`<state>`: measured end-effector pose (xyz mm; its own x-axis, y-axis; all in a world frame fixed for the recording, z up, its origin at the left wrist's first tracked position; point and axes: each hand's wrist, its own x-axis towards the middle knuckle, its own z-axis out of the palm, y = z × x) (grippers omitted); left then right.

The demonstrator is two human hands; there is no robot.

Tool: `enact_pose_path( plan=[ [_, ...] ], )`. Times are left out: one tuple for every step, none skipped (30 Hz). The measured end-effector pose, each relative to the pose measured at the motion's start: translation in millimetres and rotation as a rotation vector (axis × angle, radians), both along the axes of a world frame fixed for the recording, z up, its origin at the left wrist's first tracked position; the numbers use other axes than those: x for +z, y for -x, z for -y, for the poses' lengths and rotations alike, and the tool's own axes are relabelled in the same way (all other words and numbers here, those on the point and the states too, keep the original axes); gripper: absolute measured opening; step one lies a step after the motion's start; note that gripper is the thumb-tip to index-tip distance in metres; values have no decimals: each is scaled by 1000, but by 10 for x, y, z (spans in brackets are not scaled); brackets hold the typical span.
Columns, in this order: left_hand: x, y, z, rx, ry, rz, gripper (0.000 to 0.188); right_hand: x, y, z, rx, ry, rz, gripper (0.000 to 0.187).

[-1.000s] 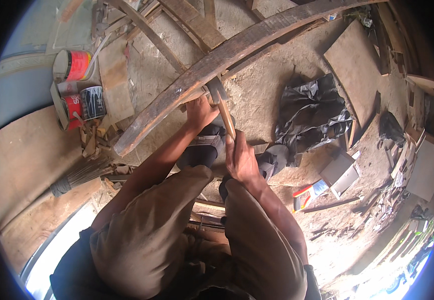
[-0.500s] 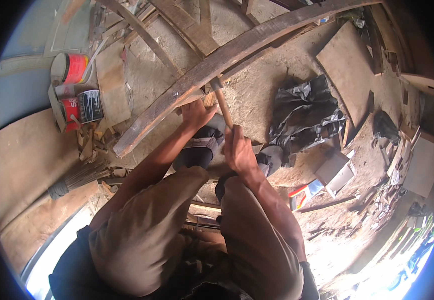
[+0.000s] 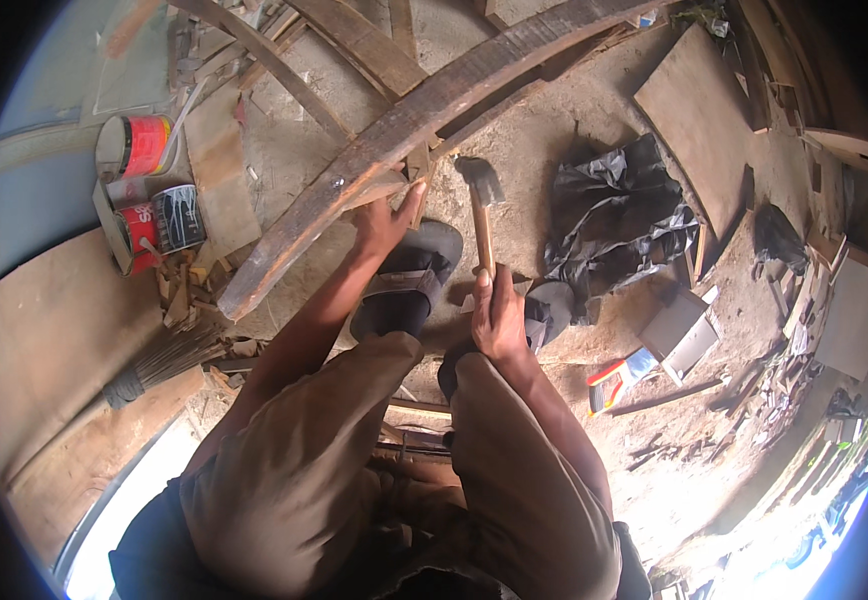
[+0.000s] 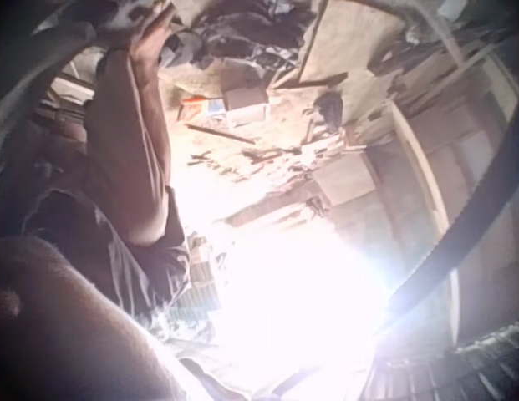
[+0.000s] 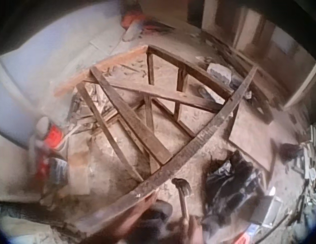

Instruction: The person uses a hammer to pry apart and dismantle a wooden frame structure. They repeatedly strike the joints and pull the pieces apart, eventually separating the frame into individual planks.

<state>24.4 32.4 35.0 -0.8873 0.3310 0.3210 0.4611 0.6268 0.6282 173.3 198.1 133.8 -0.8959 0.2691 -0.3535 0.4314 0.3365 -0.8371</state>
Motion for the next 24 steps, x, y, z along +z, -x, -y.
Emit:
enact_pose_path(
  plan=[
    [-44,68,46,-24,35,-55,33,-41,16,6,-15,15,-29,31],
    [-80,110,93,-24,48,-94,30,-53,10,7,-10,22,-31,31],
    [-89,187,73,-41,52,-131,26,-65,25,4,-21,23,-34,32],
    [-94,252,56,-55,57,-168,23,-70,36,7,-30,24,-37,32],
    [-89,280,57,-46,12,-114,23,-69,34,19,-32,12,-22,33],
    [-85,287,47,-56,-28,-95,23,-67,34,24,-9,15,-8,33],
    [-80,297,42,-64,-68,-77,23,-58,37,24,13,18,7,33],
    [78,317,-34,-110,-103,-88,22,-41,17,9,16,23,27,33],
    [96,304,-19,-125,-133,-79,21,-40,16,10,38,49,40,33],
    [108,297,-13,-143,-164,-70,20,-33,10,14,53,51,45,33],
    [117,309,-1,-154,-195,-35,19,-22,4,16,65,52,51,33],
    [74,327,26,-164,-207,-19,18,8,18,22,80,55,53,33],
    [-13,340,46,-175,-225,-2,17,27,24,34,71,66,61,33],
    [-101,357,48,-189,-226,-1,16,15,21,33,66,72,58,33],
    [-126,346,94,-184,-179,-40,15,23,22,51,71,88,55,34],
    [-150,337,138,-180,-132,-79,14,30,25,67,75,103,51,34],
    [-172,322,176,-168,-44,-156,13,27,30,79,82,105,55,35],
    [-166,314,116,-157,-30,-181,13,0,24,65,73,94,63,35],
    [-156,305,60,-145,-14,-205,12,-20,22,54,64,84,72,36],
    [-144,273,-15,-120,-54,-179,12,-28,22,43,60,75,77,37],
    [-151,226,-28,-84,-68,-139,12,-4,40,44,66,74,80,37],
    [-155,178,-39,-47,-82,-98,12,16,51,49,73,72,83,38],
    [-155,129,-40,-8,-78,-41,12,26,55,59,77,80,79,38],
    [-147,106,-43,27,-74,16,13,33,57,66,77,88,76,38]
  ],
)
